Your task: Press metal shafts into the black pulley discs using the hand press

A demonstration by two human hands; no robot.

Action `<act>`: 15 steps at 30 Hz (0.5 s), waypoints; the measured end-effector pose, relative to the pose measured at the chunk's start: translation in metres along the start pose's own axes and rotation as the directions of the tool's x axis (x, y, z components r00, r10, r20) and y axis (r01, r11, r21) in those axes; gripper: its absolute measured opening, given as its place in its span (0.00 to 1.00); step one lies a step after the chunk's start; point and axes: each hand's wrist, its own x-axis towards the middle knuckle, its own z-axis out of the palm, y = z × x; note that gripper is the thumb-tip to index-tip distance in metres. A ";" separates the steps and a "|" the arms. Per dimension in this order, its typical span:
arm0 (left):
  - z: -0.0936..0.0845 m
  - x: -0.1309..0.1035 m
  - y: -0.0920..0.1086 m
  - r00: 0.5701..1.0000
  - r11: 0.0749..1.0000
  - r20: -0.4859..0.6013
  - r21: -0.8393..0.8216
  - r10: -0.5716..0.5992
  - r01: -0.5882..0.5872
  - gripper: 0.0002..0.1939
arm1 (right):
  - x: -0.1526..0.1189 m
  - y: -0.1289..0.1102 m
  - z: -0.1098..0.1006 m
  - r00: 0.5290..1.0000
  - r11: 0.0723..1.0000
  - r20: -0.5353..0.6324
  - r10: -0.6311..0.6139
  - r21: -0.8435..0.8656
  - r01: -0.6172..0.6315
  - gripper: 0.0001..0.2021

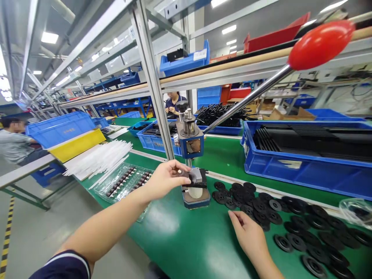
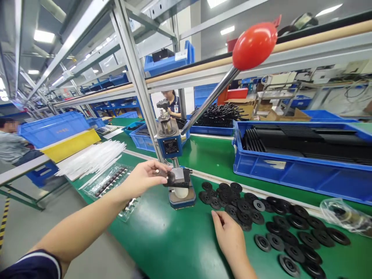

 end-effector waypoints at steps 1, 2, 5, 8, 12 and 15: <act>-0.002 0.009 -0.002 1.000 0.998 -0.017 0.062 0.000 0.001 0.17 | 0.000 0.001 0.000 1.000 1.000 0.003 -0.002 0.005 0.002 0.26; -0.004 0.018 -0.006 0.999 0.993 -0.034 0.119 -0.001 0.005 0.18 | 0.001 0.002 0.000 1.000 1.000 0.004 -0.004 0.010 0.004 0.26; -0.002 0.040 -0.017 0.998 0.973 -0.069 0.230 0.001 0.015 0.19 | 0.003 0.006 0.001 1.000 1.000 0.000 -0.018 0.025 0.018 0.26; 0.004 0.050 -0.024 0.998 0.970 -0.056 0.244 0.026 -0.011 0.18 | 0.003 0.009 0.004 0.999 0.998 -0.015 -0.044 0.039 0.044 0.26; 0.009 0.051 -0.029 0.997 0.973 -0.037 0.225 0.066 -0.056 0.17 | 0.000 -0.006 -0.007 0.997 0.995 -0.068 -0.023 0.095 0.029 0.28; 0.009 0.049 -0.032 0.998 0.974 -0.028 0.222 0.061 -0.053 0.17 | -0.004 -0.046 -0.042 0.976 0.988 -0.215 -0.048 0.130 0.078 0.29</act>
